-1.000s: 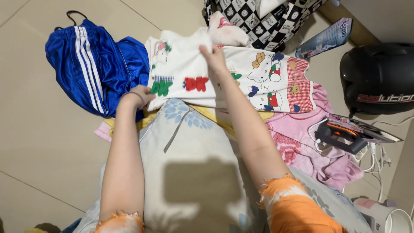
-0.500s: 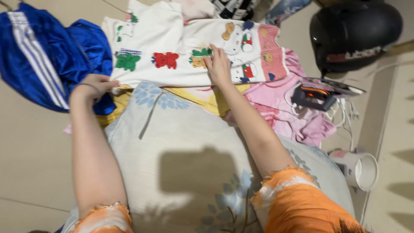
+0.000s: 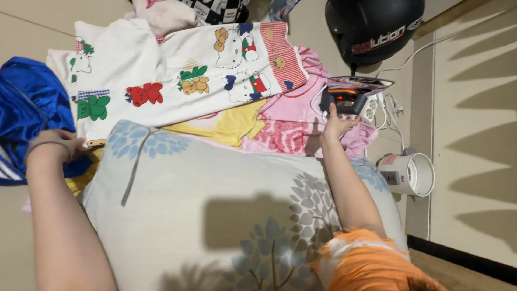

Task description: The person irons a white shirt with cartoon graphics and blue athletic shorts on a floor mat using an electric iron.

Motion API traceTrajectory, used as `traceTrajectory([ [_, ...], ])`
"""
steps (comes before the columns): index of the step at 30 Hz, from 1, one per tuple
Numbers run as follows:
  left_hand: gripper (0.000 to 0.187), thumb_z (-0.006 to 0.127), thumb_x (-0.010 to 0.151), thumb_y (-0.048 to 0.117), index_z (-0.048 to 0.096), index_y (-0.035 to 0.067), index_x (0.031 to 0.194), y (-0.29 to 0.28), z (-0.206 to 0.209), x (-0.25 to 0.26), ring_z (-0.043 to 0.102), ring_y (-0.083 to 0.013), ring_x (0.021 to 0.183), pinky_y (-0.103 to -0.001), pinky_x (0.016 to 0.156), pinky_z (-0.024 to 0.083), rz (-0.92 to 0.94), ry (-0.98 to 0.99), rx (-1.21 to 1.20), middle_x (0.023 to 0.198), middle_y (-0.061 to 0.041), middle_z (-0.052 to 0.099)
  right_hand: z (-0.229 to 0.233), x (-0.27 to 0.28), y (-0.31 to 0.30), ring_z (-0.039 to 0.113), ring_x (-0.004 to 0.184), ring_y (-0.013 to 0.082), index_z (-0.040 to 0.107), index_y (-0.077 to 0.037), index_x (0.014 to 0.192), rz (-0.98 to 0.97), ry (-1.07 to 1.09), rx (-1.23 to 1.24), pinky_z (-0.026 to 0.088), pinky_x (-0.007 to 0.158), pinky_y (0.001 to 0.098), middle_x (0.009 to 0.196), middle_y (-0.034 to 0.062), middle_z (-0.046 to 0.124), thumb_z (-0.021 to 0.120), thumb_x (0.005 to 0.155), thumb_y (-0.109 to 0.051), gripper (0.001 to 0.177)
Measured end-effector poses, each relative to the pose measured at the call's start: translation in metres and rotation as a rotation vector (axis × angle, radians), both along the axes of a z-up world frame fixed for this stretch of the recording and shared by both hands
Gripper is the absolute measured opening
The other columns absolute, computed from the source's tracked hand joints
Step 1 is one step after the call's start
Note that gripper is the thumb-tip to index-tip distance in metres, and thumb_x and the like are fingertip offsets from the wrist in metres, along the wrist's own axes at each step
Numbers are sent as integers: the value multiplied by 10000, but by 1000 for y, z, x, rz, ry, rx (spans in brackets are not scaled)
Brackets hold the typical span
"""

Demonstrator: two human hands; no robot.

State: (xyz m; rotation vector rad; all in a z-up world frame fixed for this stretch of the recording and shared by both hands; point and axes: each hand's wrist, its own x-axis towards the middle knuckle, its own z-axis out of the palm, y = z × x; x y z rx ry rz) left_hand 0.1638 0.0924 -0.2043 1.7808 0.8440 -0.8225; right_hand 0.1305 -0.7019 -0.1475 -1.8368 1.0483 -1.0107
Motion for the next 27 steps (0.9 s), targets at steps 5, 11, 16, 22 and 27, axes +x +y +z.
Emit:
traceTrajectory([
  [5, 429, 778, 926, 293, 687, 85, 1291, -107, 75, 47, 616, -442, 1128, -510, 939, 497, -336, -883, 629, 1238, -250, 664, 10, 17, -22, 646, 1033, 227, 407, -24, 1407, 130, -358, 286, 571, 842, 341, 1209, 110, 625, 840, 803, -129, 750],
  [11, 439, 690, 897, 440, 687, 102, 1177, -280, 58, 121, 646, -307, 1092, -522, 947, 448, -832, -1267, 745, 1197, -121, 702, 44, 32, -31, 588, 797, 170, 644, 30, 1199, 197, -362, 124, 492, 704, 315, 919, 40, 653, 762, 1008, -205, 325],
  [16, 425, 671, 928, 542, 717, 138, 1049, -317, 41, 153, 662, -274, 1071, -483, 931, 479, -1008, -1028, 678, 1081, -73, 732, 137, 36, 10, 696, 825, 204, 697, 16, 1066, 477, -70, -444, 553, 781, 325, 944, 94, 746, 861, 894, -228, 340],
  [22, 360, 630, 1007, 494, 709, 143, 993, -321, 29, 146, 705, -343, 831, -475, 697, 542, -907, -1034, 535, 880, -115, 743, 161, 121, 87, 726, 799, 345, 740, -81, 938, 1214, 439, -874, 572, 743, 442, 876, 148, 746, 917, 716, -381, 413],
  [27, 368, 637, 1027, 499, 687, 136, 995, -301, 31, 143, 696, -351, 764, -474, 652, 530, -883, -1061, 654, 824, -132, 728, 94, 142, 132, 721, 750, 362, 733, -96, 915, 1399, 738, -1044, 573, 695, 485, 771, 162, 727, 896, 699, -504, 489],
])
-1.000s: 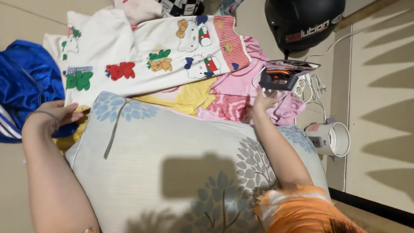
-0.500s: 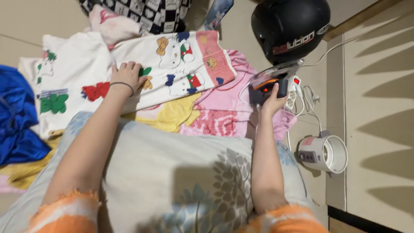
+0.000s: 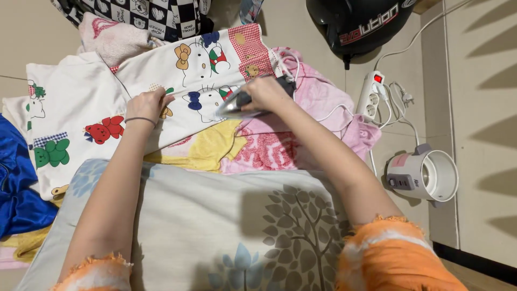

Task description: The person irons a white shirt with cartoon graphics and blue athletic shorts on a floor mat using an electric iron.

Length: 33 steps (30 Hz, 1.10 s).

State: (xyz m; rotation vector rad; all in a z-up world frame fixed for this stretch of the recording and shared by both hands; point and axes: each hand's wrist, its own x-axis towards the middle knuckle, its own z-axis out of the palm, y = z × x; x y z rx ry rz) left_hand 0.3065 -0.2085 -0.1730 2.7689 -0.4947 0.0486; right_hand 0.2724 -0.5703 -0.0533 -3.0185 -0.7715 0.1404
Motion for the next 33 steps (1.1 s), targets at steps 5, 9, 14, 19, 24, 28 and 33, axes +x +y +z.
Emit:
traceTrajectory([
  [5, 351, 652, 1032, 451, 642, 112, 942, 7, -5, -5, 695, -333, 728, -471, 609, 515, -1, -153, -19, 838, -98, 723, -17, 26, -26, 740, 744, 323, 739, -93, 1000, -498, -166, 80, 578, 638, 483, 794, 140, 733, 880, 686, -500, 532],
  [9, 359, 666, 1024, 450, 619, 100, 960, 8, -6, -12, 688, -323, 709, -453, 586, 512, 28, -184, -54, 811, -100, 710, -1, 18, -16, 737, 744, 325, 763, -113, 961, -490, -93, 90, 585, 662, 455, 794, 149, 731, 881, 687, -508, 495],
  [14, 324, 663, 1032, 429, 622, 118, 951, 0, 7, -19, 685, -300, 720, -444, 590, 501, 60, -174, -37, 818, -80, 711, 0, -13, 47, 724, 702, 353, 725, -94, 944, -44, 11, 17, 574, 665, 471, 722, 171, 717, 842, 754, -531, 490],
  [19, 369, 704, 916, 417, 702, 133, 1153, 32, 35, -46, 630, -274, 1054, -450, 873, 511, -37, -473, 75, 1125, -70, 659, -20, 15, 21, 726, 734, 371, 716, -72, 1004, -565, -127, 212, 554, 633, 508, 782, 198, 730, 851, 720, -492, 525],
  [24, 461, 798, 935, 457, 664, 75, 1156, 179, 23, -134, 592, -349, 1154, -504, 881, 495, 375, -124, 193, 1205, -164, 630, -29, 44, -41, 715, 781, 399, 739, -10, 907, -869, -470, 114, 573, 682, 496, 839, 228, 729, 974, 571, -457, 607],
  [28, 612, 799, 914, 525, 622, -23, 1120, 274, -49, -182, 678, -487, 891, -551, 743, 534, 552, 360, 84, 1032, -296, 681, -19, 37, -16, 721, 764, 384, 760, -73, 969, -760, -320, 208, 565, 690, 500, 847, 208, 736, 945, 605, -412, 530],
  [33, 354, 661, 1074, 390, 662, 60, 1201, 274, -81, -199, 702, -285, 841, -395, 741, 530, 563, 273, -549, 971, -160, 727, -10, -22, 103, 726, 768, 379, 729, -52, 968, -368, -30, 153, 572, 703, 498, 810, 202, 733, 883, 719, -479, 518],
])
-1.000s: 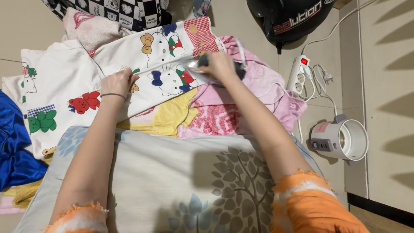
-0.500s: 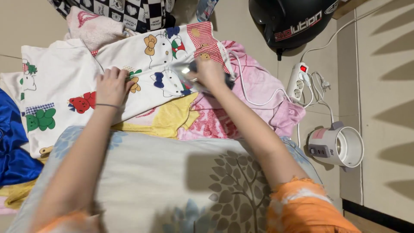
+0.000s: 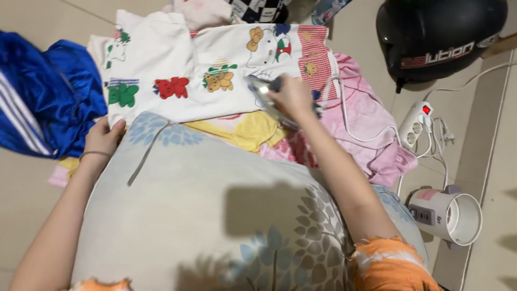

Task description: The person irons a white shirt with cartoon graphics and blue athletic shorts on a floor mat using an electric iron.

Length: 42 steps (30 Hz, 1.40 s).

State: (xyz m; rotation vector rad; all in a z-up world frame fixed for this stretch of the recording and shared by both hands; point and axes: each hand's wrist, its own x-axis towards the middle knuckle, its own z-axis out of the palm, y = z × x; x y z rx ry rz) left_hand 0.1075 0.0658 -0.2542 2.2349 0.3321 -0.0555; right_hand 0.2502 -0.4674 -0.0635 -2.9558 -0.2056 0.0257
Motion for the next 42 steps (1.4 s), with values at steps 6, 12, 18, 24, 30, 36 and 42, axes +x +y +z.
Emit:
traceTrajectory([
  [6, 189, 595, 1073, 254, 534, 76, 1090, -15, 43, -8, 652, -160, 688, -300, 539, 497, 226, 119, -543, 851, -68, 629, 4, -16, 133, 721, 702, 380, 718, -91, 1002, 408, 20, 23, 571, 633, 488, 744, 190, 724, 867, 711, -483, 510],
  [12, 264, 511, 1118, 316, 579, 73, 1041, -1, 9, -7, 671, -139, 725, -264, 630, 533, 203, 110, -731, 887, -27, 675, -28, -34, 229, 732, 712, 346, 673, -82, 1023, 589, -77, 92, 571, 622, 478, 746, 140, 725, 850, 704, -435, 508],
  [18, 288, 542, 1108, 275, 602, 40, 951, 12, -23, -20, 603, -117, 671, -260, 628, 503, 115, -24, -627, 775, -48, 625, -28, -35, 246, 725, 710, 334, 672, -111, 1053, 705, -100, 131, 552, 601, 474, 772, 126, 727, 842, 746, -408, 460],
  [24, 295, 581, 1067, 253, 597, 21, 885, 0, -10, -16, 604, -112, 639, -252, 607, 514, 179, -38, -722, 720, -48, 626, 1, -31, 254, 715, 668, 349, 683, -92, 1038, 426, -177, 161, 549, 571, 448, 717, 145, 714, 829, 723, -446, 497],
  [30, 255, 588, 1037, 234, 625, 25, 895, -9, 4, -12, 635, -96, 669, -239, 627, 536, 169, -3, -759, 752, -33, 631, -34, 8, 279, 732, 726, 306, 696, -125, 1083, 723, -307, 25, 557, 625, 435, 807, 125, 731, 768, 908, -339, 286],
  [36, 249, 602, 1024, 191, 652, -39, 943, -9, 5, -14, 669, -100, 776, -235, 705, 551, 128, -24, -823, 947, -25, 602, -14, 110, 335, 733, 762, 360, 705, -101, 978, 540, -133, -81, 577, 679, 463, 801, 172, 734, 915, 678, -459, 513],
  [42, 246, 604, 999, 153, 689, -78, 1008, -4, 9, -17, 636, -109, 952, -230, 801, 564, 109, -38, -921, 1116, -5, 579, -33, 153, 347, 737, 836, 347, 733, -122, 1011, 348, -132, -52, 581, 726, 440, 896, 168, 746, 941, 617, -422, 537],
])
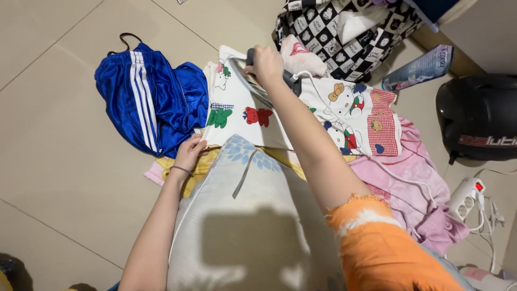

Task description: The person irons a white shirt with cartoon graphics and blue athletic shorts on a floor mat using an electric iron.

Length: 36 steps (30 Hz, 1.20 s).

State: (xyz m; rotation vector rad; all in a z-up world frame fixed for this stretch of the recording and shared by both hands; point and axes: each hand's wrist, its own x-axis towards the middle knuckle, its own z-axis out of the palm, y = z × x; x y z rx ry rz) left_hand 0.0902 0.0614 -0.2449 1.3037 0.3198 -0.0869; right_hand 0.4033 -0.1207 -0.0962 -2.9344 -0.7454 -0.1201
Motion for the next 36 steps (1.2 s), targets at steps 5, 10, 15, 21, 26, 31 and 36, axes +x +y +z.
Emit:
traceTrajectory([
  [5, 238, 634, 1012, 110, 678, -124, 994, 10, -16, -7, 616, -142, 1001, -247, 859, 497, -9, -171, 251, 1145, -61, 653, -31, 24, -26, 758, 899, 288, 722, -74, 1020, -351, -19, -8, 599, 782, 398, 955, 148, 758, 932, 685, -423, 527],
  [10, 248, 616, 969, 126, 706, -105, 983, 8, -18, 2, 643, -159, 979, -285, 808, 575, 6, 0, 7, 1079, -26, 617, -27, 3, -60, 757, 878, 277, 693, -45, 986, -442, -179, -71, 599, 753, 372, 948, 129, 750, 930, 639, -444, 579],
  [15, 290, 648, 983, 269, 729, -9, 985, 7, -15, 14, 685, -330, 947, -403, 810, 540, -96, 216, 525, 1024, -139, 689, -16, -30, -80, 766, 858, 287, 647, -21, 1043, -569, -68, 0, 608, 741, 377, 918, 133, 755, 899, 731, -455, 591],
  [21, 315, 683, 890, 321, 643, 89, 1100, -14, 57, 31, 594, -398, 1129, -515, 895, 512, -69, 195, 1164, 1179, -185, 625, -3, -68, -107, 758, 868, 315, 635, -22, 1034, -636, -44, 68, 603, 742, 400, 926, 157, 756, 886, 741, -447, 574],
  [26, 359, 677, 893, 326, 637, 131, 1192, -54, 114, 71, 544, -387, 1217, -535, 958, 491, -169, 2, 1342, 1290, -158, 583, 38, -113, -147, 738, 831, 380, 638, -23, 1025, -580, 30, 193, 583, 732, 456, 878, 206, 742, 887, 742, -461, 578],
  [31, 428, 690, 873, 374, 630, 138, 1225, -136, 123, 125, 522, -365, 1233, -617, 974, 425, -374, 13, 1391, 1291, -144, 576, 52, -158, -213, 726, 737, 419, 633, -29, 1076, -349, -3, 158, 572, 636, 508, 754, 219, 720, 864, 757, -451, 577],
  [36, 438, 649, 901, 355, 614, 110, 1263, -234, 109, 149, 529, -360, 1253, -612, 974, 436, -520, -120, 1425, 1335, -140, 575, 25, -170, -352, 736, 815, 393, 633, -9, 1138, -589, -33, 49, 586, 678, 482, 860, 230, 731, 895, 716, -457, 669],
])
